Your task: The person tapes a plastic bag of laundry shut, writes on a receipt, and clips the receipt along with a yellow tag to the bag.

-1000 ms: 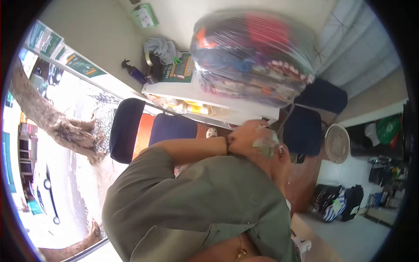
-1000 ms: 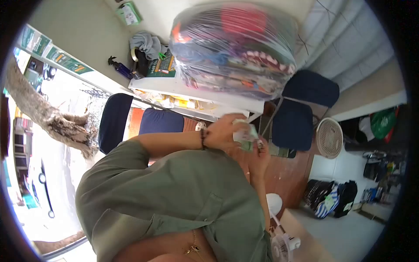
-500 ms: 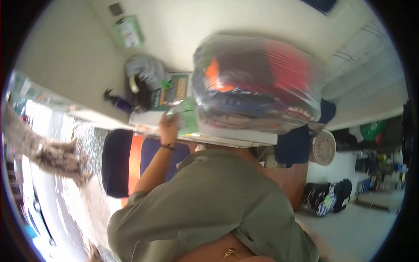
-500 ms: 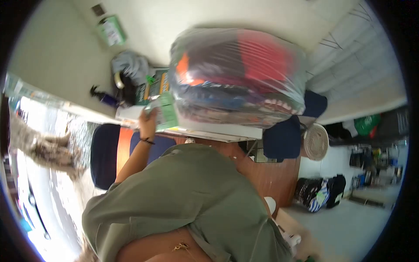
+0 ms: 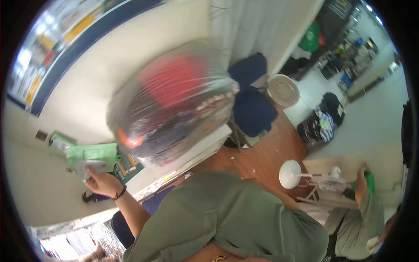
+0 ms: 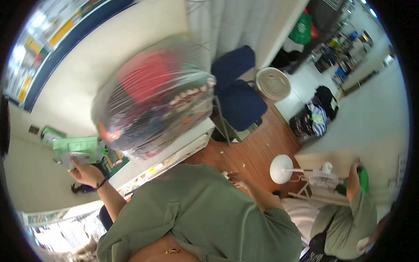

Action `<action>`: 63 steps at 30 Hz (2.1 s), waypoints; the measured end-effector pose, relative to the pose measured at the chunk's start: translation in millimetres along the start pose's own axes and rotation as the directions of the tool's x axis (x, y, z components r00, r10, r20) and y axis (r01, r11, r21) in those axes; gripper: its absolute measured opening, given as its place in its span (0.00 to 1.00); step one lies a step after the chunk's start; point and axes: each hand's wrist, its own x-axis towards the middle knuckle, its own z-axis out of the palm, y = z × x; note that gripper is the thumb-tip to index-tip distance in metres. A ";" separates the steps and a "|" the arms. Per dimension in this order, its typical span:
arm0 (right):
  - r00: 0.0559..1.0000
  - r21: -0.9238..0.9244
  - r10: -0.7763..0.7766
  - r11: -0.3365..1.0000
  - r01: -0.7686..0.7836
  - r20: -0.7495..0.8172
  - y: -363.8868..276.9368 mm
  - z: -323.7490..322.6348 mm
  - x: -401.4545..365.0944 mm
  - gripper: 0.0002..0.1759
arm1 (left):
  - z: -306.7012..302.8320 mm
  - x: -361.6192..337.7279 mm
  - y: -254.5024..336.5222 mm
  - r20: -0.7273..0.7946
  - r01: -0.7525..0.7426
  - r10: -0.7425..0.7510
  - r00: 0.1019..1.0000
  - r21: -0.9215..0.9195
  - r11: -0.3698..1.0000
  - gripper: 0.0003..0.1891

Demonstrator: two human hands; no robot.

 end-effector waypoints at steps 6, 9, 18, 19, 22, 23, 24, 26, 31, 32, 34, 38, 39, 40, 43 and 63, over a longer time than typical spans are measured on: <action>0.982 0.114 0.187 0.976 -0.185 -0.006 92.2 23.4 -52.9 0.15 | 41.0 -70.0 34.4 0.307 0.120 -0.155 0.939 0.128 0.984 0.09; 0.968 0.116 0.252 0.961 -0.249 -0.008 137.0 16.6 -65.7 0.16 | 60.0 -118.4 35.9 0.427 0.216 -0.236 0.873 0.096 0.972 0.06; 0.938 0.086 0.298 0.954 -0.287 -0.176 232.8 -69.2 -54.6 0.16 | 82.1 -183.6 113.1 0.783 0.723 -0.393 0.482 -0.102 0.684 0.24; 0.944 0.079 0.268 0.963 -0.257 -0.192 234.9 -81.5 -52.9 0.16 | 79.6 -178.9 115.6 0.762 0.665 -0.421 0.493 -0.018 0.746 0.24; 0.959 0.051 0.189 0.982 -0.182 -0.209 207.3 -102.2 -24.3 0.16 | 90.4 -162.4 118.5 0.734 0.468 -0.334 0.592 0.024 0.883 0.25; 0.965 0.048 0.144 0.989 -0.136 -0.217 193.6 -112.8 -20.4 0.16 | 95.9 -148.7 123.3 0.717 0.320 -0.293 0.632 0.103 0.942 0.25; 0.970 0.036 0.119 0.993 -0.114 -0.213 187.9 -112.5 -8.6 0.16 | 105.0 -134.6 141.9 0.704 0.170 -0.254 0.663 0.188 0.967 0.25; 0.977 0.018 0.040 0.999 -0.037 -0.209 155.6 -118.1 8.9 0.16 | 138.3 -107.5 115.1 0.703 0.114 -0.089 0.706 0.011 0.993 0.26; 0.979 -0.033 -0.155 0.988 0.152 -0.130 52.9 -115.3 38.2 0.17 | 196.4 -78.1 80.1 0.579 -0.666 0.404 0.709 0.360 0.653 0.36; 0.977 -0.039 -0.185 0.983 0.182 -0.107 31.0 -113.1 42.2 0.17 | 198.4 -78.0 76.5 0.663 -0.667 0.296 0.687 0.415 0.619 0.32; 0.971 -0.049 -0.230 0.973 0.227 -0.066 -7.8 -106.8 47.3 0.17 | 201.6 -79.6 67.6 0.679 -0.782 0.411 0.608 0.421 0.459 0.23; 0.965 -0.074 -0.264 0.962 0.264 0.014 -65.8 -93.3 55.0 0.17 | 191.0 -69.8 78.3 0.800 -0.748 0.225 0.557 0.366 0.553 0.15; 0.964 -0.077 -0.263 0.961 0.264 0.025 -77.4 -90.7 56.5 0.17 | 187.1 -64.1 82.1 0.812 -0.744 0.225 0.538 0.332 0.580 0.15; 0.965 -0.085 -0.260 0.961 0.263 0.039 -87.1 -88.3 58.2 0.17 | 184.5 -58.3 82.4 0.823 -0.739 0.231 0.518 0.296 0.605 0.15; 0.971 -0.100 -0.230 0.967 0.236 0.071 -105.5 -80.2 59.6 0.18 | 175.9 -46.4 71.0 0.788 -0.727 0.352 0.505 0.168 0.666 0.19; 0.923 -0.375 0.290 0.909 -0.184 0.251 -82.5 -94.4 -19.9 0.24 | 41.7 4.7 31.2 0.631 -0.569 0.488 0.603 -0.090 0.818 0.10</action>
